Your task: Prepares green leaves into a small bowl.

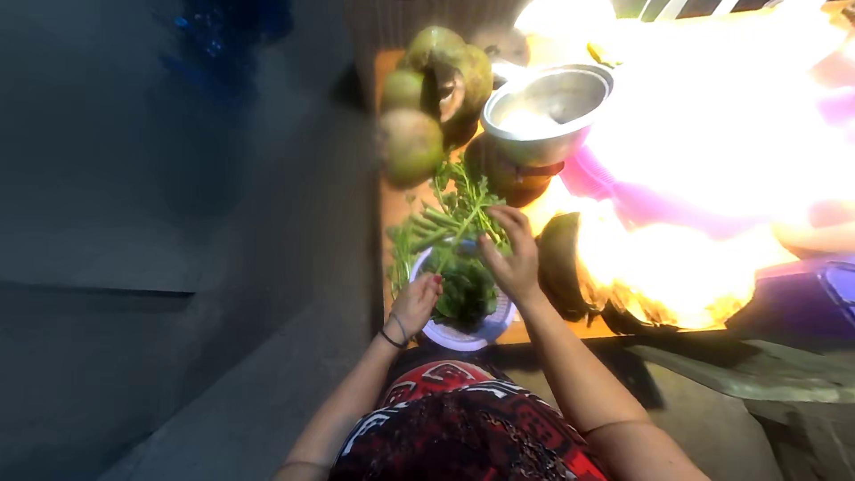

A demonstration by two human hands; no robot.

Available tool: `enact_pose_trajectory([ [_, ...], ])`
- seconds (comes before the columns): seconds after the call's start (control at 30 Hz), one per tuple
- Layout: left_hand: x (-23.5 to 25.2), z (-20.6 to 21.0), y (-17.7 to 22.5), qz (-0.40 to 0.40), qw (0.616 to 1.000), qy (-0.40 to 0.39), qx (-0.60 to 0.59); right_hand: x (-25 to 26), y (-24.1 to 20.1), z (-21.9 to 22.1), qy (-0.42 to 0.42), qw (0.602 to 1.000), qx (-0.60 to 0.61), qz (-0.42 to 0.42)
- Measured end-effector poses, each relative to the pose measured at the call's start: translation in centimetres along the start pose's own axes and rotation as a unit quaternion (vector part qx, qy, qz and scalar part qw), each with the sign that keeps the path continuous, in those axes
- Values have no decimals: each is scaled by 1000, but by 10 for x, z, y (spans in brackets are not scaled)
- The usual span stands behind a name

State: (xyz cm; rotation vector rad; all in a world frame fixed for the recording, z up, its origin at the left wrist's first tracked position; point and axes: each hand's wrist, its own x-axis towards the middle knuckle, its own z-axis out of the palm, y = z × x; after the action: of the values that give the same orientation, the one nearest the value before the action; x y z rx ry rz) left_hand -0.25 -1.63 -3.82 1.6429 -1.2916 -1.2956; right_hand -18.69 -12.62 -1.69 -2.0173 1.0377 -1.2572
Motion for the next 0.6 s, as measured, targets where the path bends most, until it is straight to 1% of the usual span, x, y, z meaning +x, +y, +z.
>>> enact_pose_trajectory([
  [0.03,0,1,-1,5,1000,2,13,0,-1,3,-17,998,-45,-33],
  [0.1,1,2,-1,15,999,15,28,-4,1,13,-34,994,-92,-56],
  [0.17,0,2,2,10,999,35,32,-10,0,18,-60,993,-89,-46],
  [0.23,-1,2,4,-9,999,36,18,-19,-3,23,-95,992,-71,-43],
  [0.3,5,4,3,-33,999,37,-21,-27,-7,26,-164,983,-70,-43],
  [0.37,7,6,3,-36,997,57,-34,-33,-10,26,-248,965,-78,-21],
  [0.4,7,6,3,-34,996,72,-32,-36,-9,27,-271,958,-89,-26],
  [0.47,3,7,3,-36,995,91,-16,-41,-9,30,-298,946,-117,-46],
  [0.53,-5,6,5,-47,995,92,9,-45,-12,34,-311,937,-145,-63],
  [0.6,-7,8,4,-38,995,94,12,-47,-14,36,-292,939,-163,-78],
])
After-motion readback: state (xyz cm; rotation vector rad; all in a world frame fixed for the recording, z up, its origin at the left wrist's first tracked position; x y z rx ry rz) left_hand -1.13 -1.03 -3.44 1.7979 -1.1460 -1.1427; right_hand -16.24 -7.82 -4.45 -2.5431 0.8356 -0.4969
